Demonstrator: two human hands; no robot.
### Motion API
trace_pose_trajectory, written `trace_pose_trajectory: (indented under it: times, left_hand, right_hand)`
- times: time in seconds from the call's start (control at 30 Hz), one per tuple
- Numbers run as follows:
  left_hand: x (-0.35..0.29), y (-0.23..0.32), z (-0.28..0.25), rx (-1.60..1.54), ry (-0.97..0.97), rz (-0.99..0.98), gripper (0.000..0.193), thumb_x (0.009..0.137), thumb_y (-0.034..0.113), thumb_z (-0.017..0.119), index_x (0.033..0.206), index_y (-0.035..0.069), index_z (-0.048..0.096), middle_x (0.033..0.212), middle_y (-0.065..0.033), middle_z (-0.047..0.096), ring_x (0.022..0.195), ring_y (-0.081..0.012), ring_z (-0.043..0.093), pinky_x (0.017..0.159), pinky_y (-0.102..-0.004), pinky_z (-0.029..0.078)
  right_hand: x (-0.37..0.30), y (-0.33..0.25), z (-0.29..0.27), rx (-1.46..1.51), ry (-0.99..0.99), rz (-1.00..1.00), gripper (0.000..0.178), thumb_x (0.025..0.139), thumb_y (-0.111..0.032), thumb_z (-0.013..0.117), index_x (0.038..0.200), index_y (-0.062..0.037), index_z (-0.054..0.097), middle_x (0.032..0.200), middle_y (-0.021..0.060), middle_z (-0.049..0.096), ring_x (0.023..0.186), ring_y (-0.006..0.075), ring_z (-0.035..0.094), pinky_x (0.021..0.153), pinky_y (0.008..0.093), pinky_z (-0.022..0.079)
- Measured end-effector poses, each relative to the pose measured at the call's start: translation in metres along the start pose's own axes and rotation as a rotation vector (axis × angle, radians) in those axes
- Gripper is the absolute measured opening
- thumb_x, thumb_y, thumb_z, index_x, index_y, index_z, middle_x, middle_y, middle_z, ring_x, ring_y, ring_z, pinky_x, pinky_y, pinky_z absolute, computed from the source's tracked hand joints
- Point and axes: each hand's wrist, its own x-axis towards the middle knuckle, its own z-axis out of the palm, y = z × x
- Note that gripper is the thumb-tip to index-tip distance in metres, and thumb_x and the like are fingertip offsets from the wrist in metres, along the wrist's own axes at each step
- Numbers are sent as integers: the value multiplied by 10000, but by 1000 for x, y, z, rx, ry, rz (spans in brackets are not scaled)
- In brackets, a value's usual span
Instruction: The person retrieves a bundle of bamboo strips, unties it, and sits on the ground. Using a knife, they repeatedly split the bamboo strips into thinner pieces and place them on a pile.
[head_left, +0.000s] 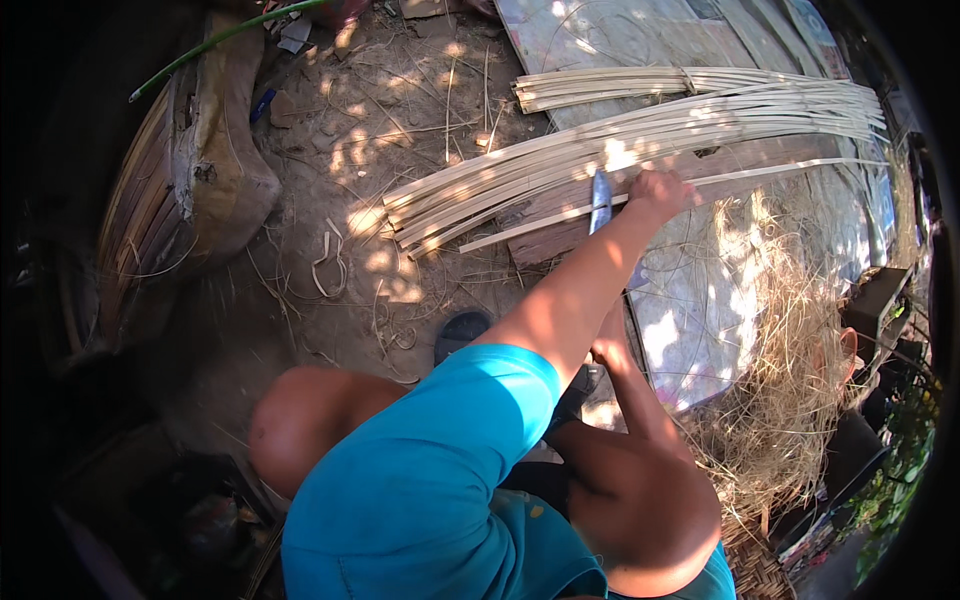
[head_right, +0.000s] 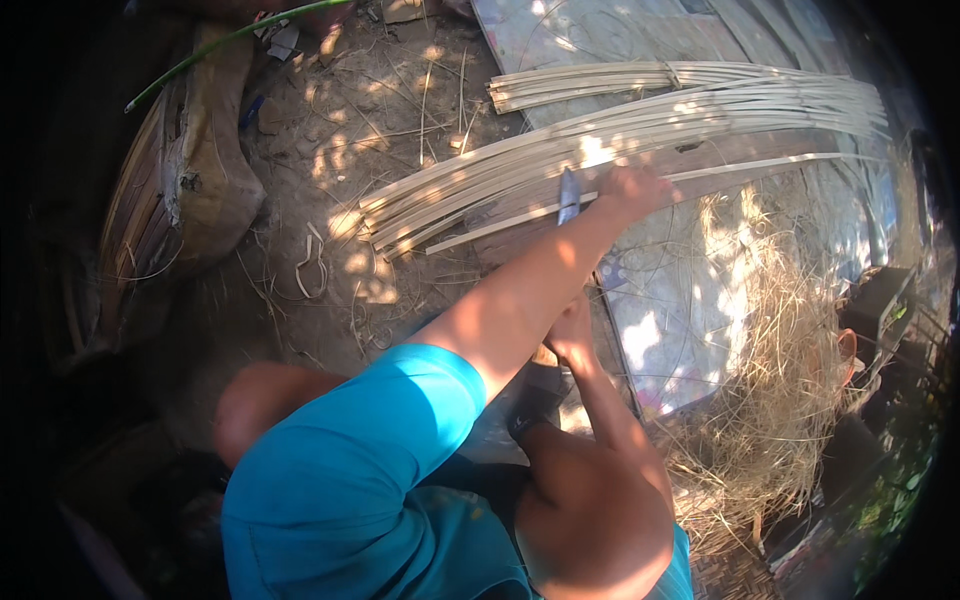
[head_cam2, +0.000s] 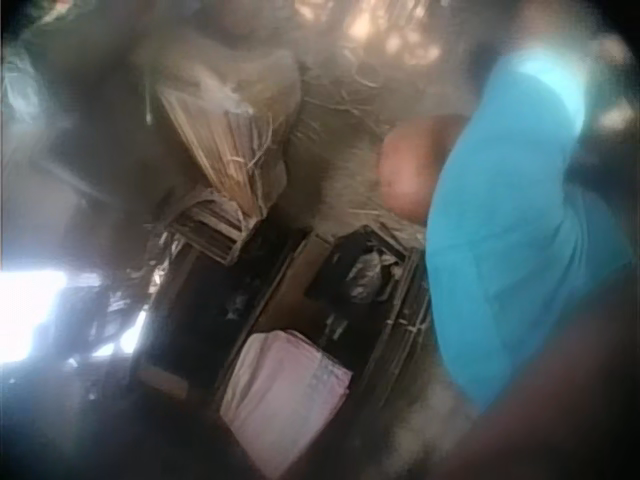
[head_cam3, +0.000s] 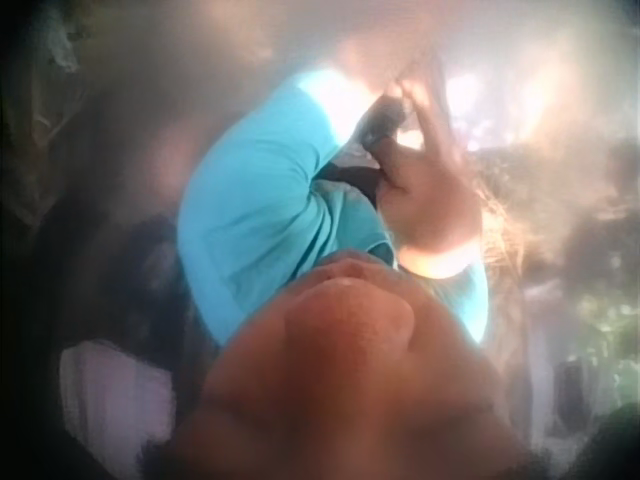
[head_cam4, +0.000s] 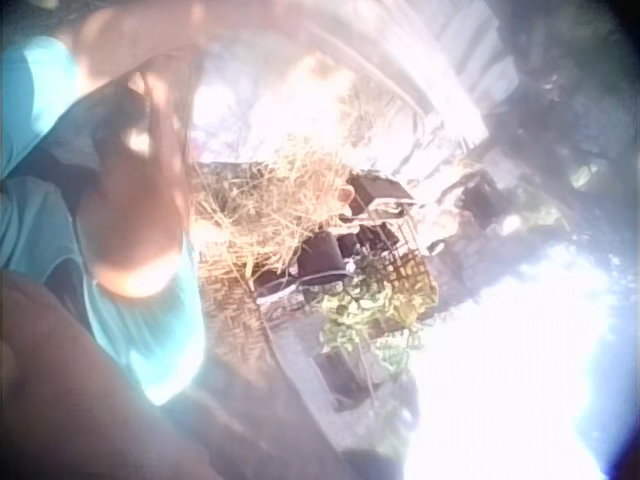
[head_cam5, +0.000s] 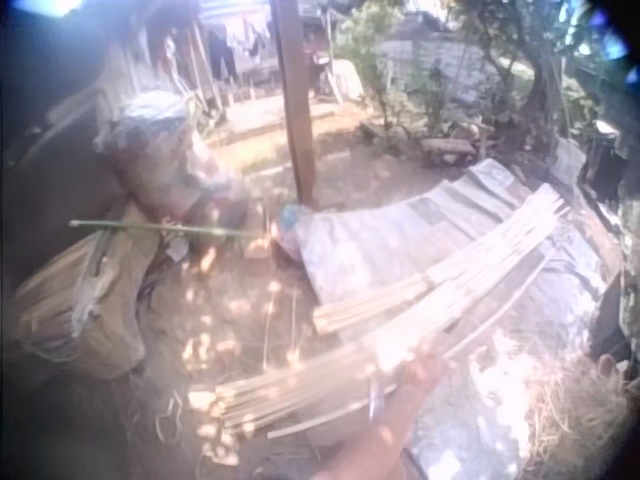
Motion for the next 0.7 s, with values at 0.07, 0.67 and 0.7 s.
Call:
trace_pose_trajectory:
  times: [0.07, 0.67, 0.7]
  left_hand:
    - [-1, 7, -2, -1, 40, 15, 579, 1027, 522, 438, 1196, 18, 664, 1107, -156, 735, 1065, -303, 692, 961, -410, 518]
    - [-232, -195, -126, -130, -558, -78, 545, 1058, 495, 457, 993, -18, 628, 811, -112, 644, 763, -229, 646, 743, -415, 548]
    - [-238, -202, -118, -361, -474, -105, 487, 1061, 455, 471, 970, 0, 620, 757, -52, 594, 695, -168, 588, 649, -356, 522]
  right_hand:
    - [-5, -11, 20, -168, -78, -244, 523, 912, -176, 698, 1353, 19, 496, 1187, 184, 675, 878, 260, 712, 735, 344, 591]
    - [-47, -25, -88, -894, 265, 369, 688, 866, -189, 653, 1469, -86, 337, 1178, 313, 525, 971, 500, 637, 815, 532, 543]
    - [-48, -28, -97, -968, 318, 327, 657, 875, -171, 638, 1456, -87, 343, 1208, 306, 509, 937, 503, 643, 815, 538, 549]
